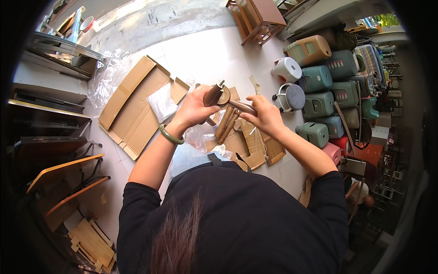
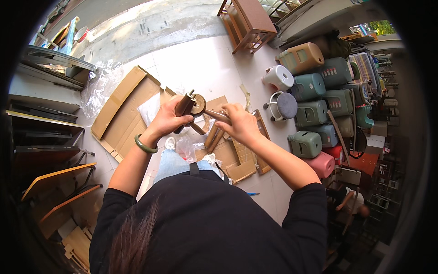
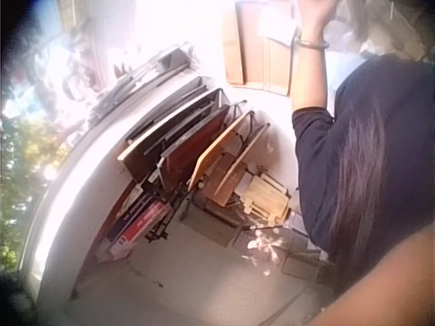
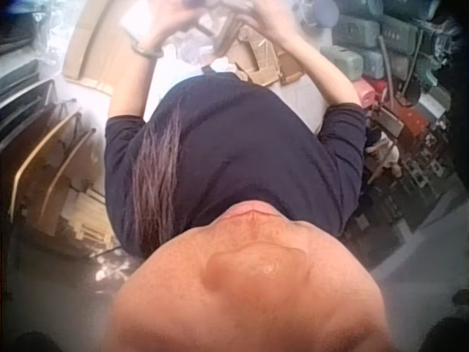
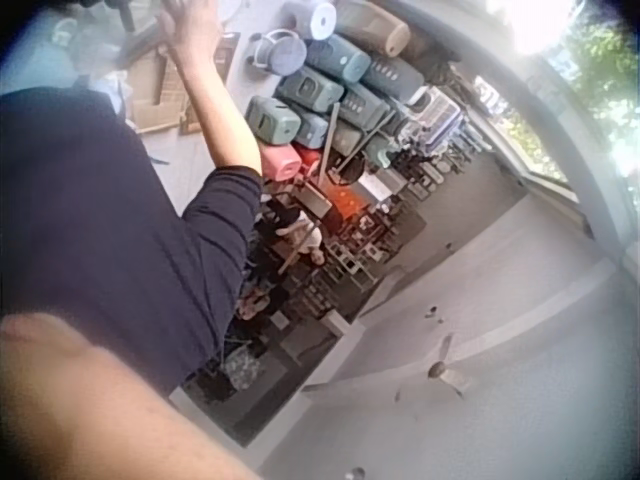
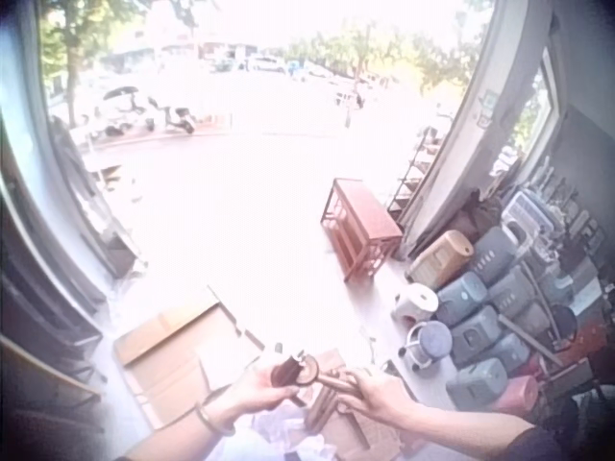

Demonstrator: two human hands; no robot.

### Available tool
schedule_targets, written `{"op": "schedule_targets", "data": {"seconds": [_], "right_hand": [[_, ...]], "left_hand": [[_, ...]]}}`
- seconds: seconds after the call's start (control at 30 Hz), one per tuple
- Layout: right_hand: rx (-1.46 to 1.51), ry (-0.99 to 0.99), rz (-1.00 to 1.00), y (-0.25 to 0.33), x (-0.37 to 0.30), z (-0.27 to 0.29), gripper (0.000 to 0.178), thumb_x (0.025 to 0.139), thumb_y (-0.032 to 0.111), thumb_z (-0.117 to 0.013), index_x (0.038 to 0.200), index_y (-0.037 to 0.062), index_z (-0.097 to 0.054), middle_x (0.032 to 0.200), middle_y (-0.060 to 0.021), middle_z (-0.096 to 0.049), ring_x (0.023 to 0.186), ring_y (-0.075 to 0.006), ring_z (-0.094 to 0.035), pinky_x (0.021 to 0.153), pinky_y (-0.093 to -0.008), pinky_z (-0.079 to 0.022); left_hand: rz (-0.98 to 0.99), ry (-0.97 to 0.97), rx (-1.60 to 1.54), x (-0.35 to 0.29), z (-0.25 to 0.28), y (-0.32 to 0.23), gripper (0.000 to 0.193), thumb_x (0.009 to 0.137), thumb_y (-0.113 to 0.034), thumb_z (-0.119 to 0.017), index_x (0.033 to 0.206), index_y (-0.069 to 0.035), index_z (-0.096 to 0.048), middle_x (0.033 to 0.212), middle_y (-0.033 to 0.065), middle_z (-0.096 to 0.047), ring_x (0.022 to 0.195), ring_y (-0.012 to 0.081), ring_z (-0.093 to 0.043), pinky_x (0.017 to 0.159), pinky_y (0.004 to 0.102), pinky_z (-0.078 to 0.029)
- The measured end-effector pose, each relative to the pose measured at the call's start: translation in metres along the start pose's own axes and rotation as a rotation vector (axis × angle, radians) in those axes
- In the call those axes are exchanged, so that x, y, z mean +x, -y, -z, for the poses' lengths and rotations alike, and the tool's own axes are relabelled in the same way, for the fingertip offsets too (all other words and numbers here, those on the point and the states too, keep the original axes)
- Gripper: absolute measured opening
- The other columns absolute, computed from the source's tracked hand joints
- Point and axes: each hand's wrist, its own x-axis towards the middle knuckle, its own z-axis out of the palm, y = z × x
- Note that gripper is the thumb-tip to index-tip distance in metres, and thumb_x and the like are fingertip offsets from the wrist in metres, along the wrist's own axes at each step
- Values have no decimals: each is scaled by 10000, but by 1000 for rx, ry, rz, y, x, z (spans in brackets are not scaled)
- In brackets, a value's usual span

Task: The person assembles a wooden furniture base by unwrapping bubble-wrapped parts and inserting wooden dowels into a central hub. They connect multiple legs to the hub and tighten the joints by hand.

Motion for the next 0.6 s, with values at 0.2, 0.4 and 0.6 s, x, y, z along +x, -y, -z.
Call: {"op": "schedule_targets", "data": {"seconds": [0.2, 0.4, 0.6], "right_hand": [[343, 278, -228, -5, 7, 1, 358, 932, 303, -600, 1186, 51, -596, 670, -89, -574, 536, -151, -551, 485, -293, -438], [1047, 578, -824, -15, 19, 11, 466, 998, 437, -464, 1180, 23, -575, 697, -62, -614, 432, -80, -491, 380, -202, -375], [-251, 30, 144, 9, -11, -2, 456, 856, 327, -688, 1211, 67, -567, 884, -122, -622, 828, -291, -646, 693, -399, -515]], "left_hand": [[12, 16, 10, 0, 2, -5, 429, 692, -121, -765, 1081, -9, -625, 996, 117, -620, 935, 238, -617, 848, 335, -481], [-1, 18, 48, -1, 2, -8, 429, 696, -115, -762, 1088, -15, -620, 1001, 109, -616, 942, 229, -608, 855, 333, -476], [-4, 41, -21, 1, 2, -3, 430, 699, -112, -762, 1091, -10, -619, 998, 113, -611, 944, 232, -605, 857, 338, -476]]}}
